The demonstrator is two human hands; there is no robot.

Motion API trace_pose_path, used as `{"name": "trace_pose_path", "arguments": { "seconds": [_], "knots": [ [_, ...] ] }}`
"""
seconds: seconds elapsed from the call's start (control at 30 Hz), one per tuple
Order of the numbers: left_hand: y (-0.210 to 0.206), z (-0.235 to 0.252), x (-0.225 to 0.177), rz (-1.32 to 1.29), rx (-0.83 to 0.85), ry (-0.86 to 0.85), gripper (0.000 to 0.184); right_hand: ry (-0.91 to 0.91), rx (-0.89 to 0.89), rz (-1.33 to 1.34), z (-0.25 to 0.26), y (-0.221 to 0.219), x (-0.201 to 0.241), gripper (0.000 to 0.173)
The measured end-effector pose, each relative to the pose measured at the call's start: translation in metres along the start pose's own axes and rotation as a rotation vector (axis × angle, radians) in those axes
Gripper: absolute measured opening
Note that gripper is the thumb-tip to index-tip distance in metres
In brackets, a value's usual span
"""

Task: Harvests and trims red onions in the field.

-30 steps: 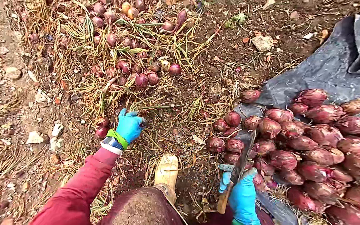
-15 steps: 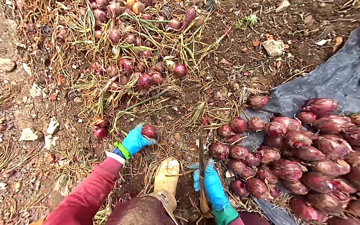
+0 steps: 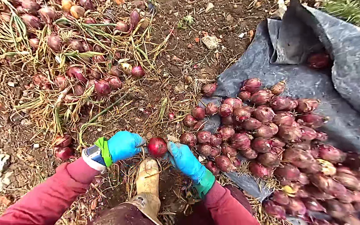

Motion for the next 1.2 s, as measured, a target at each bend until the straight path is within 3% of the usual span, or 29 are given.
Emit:
{"name": "trace_pose_path", "arguments": {
  "seconds": [0.07,0.13,0.2,0.27,0.33,0.4,0.47,0.57,0.63,0.7,0.73,0.77,0.8,0.9,0.97,1.0,1.03,1.1,1.2],
  "knots": [
    [0.000,0.004,0.021,-0.018,-0.090,0.069,0.022,-0.023,0.089,0.135,0.001,-0.001,-0.006,0.080],
    [-0.001,0.008,0.032,-0.126,-0.212,0.121,0.024,-0.097,0.056,0.334,0.002,-0.005,-0.010,0.085],
    [-0.009,0.006,0.025,-0.234,-0.322,0.125,0.027,-0.226,0.067,0.338,0.000,-0.011,-0.020,0.092],
    [-0.012,0.006,-0.011,-0.154,-0.226,0.119,0.026,-0.243,0.232,0.189,-0.003,-0.012,-0.027,0.091],
    [-0.024,0.011,-0.060,0.062,-0.027,0.051,0.028,-0.169,0.305,0.122,-0.015,-0.009,-0.024,0.091],
    [-0.037,0.017,-0.097,0.147,0.100,-0.036,0.028,-0.122,0.182,0.178,-0.039,-0.006,-0.020,0.090],
    [-0.032,0.025,-0.106,0.123,0.012,-0.041,0.027,-0.099,-0.080,0.337,-0.064,0.001,-0.026,0.093],
    [-0.024,0.033,-0.073,0.020,-0.175,0.140,0.031,-0.062,-0.424,0.711,-0.096,0.024,-0.045,0.099],
    [-0.050,0.013,-0.046,0.066,0.012,0.167,0.038,-0.048,-0.454,0.736,-0.111,0.036,-0.061,0.096],
    [-0.087,-0.021,-0.023,0.100,0.329,0.206,0.055,-0.084,-0.376,0.652,-0.112,0.028,-0.071,0.096],
    [-0.096,-0.037,-0.009,0.052,0.391,0.222,0.056,-0.104,-0.315,0.607,-0.107,0.019,-0.073,0.096],
    [-0.098,-0.052,0.008,-0.041,0.351,0.245,0.052,-0.128,-0.264,0.560,-0.101,0.008,-0.073,0.095],
    [-0.092,-0.069,0.029,-0.175,0.209,0.290,0.045,-0.168,-0.229,0.497,-0.095,-0.005,-0.068,0.093],
    [-0.071,-0.115,0.107,-0.537,-0.591,0.619,0.027,-0.269,-0.132,0.369,-0.073,-0.038,-0.050,0.089],
    [-0.071,-0.134,0.170,-0.656,-1.093,0.899,0.033,-0.295,-0.041,0.322,-0.059,-0.050,-0.039,0.086],
    [-0.076,-0.139,0.200,-0.728,-1.231,1.023,0.046,-0.293,0.006,0.285,-0.053,-0.054,-0.034,0.082],
    [-0.084,-0.139,0.228,-0.798,-1.281,1.123,0.065,-0.280,0.043,0.269,-0.047,-0.058,-0.032,0.083],
    [-0.103,-0.119,0.281,-0.871,-1.196,1.235,0.094,-0.265,0.077,0.259,-0.035,-0.064,-0.033,0.092],
    [-0.123,-0.093,0.316,-0.820,-1.099,1.277,0.099,-0.263,0.100,0.287,-0.029,-0.061,-0.038,0.092]
  ]
}}
Point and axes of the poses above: each hand's wrist, its own z-axis towards the middle knuckle, its own y-axis out of the back of the hand, x = y × z, the point moved 1 cm from there along z, towards the middle knuckle, and after that the axes turned 11 degrees about -z, right-handed, at the moved point
